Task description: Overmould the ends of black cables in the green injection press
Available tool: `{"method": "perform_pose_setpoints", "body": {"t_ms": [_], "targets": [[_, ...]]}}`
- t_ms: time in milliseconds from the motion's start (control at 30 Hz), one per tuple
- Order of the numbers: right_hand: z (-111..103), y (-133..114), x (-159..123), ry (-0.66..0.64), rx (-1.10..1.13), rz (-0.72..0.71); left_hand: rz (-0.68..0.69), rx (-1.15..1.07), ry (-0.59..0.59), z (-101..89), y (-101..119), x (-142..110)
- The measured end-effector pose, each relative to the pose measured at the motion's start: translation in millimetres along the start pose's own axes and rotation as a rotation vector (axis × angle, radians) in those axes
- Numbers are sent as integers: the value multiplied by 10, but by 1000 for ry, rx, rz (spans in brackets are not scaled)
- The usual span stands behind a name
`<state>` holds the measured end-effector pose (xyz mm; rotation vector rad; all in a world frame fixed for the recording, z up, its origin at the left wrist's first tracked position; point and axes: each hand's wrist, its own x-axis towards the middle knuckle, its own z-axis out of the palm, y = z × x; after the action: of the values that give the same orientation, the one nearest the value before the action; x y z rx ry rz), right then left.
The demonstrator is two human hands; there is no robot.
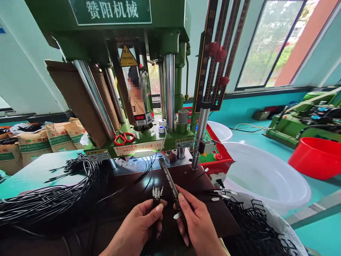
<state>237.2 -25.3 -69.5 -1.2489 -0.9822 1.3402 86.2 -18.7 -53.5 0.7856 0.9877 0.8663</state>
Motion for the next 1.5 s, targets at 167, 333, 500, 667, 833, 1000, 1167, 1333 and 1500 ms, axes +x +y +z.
{"method": "perform_pose_setpoints", "body": {"t_ms": [167, 333, 500, 667, 833, 1000, 1167, 1333, 1500], "targets": [[-23, -5, 2, -20, 71, 17, -38, -79, 11, -28, 79, -30], [-16, -4, 0, -30, 60, 18, -78, 4, -21, -3, 63, -37], [-28, 5, 12, -49, 73, 14, -104, 36, -109, 5, 70, -29], [-37, -6, 14, -60, 90, 37, -144, -17, -208, -14, 98, -22], [-37, -4, 27, -76, 64, 36, -76, 90, -114, 28, 70, 14], [-41, 15, 44, -67, 65, 62, -79, 225, 34, 104, 96, 9], [-35, -15, 25, -40, 98, 54, 19, 174, -35, 48, 91, 23], [-29, -22, 37, -53, 92, 45, 70, 211, 75, 26, 74, 51], [-29, -5, 36, -59, 54, 38, 1, 316, 49, 44, 19, 74]]}}
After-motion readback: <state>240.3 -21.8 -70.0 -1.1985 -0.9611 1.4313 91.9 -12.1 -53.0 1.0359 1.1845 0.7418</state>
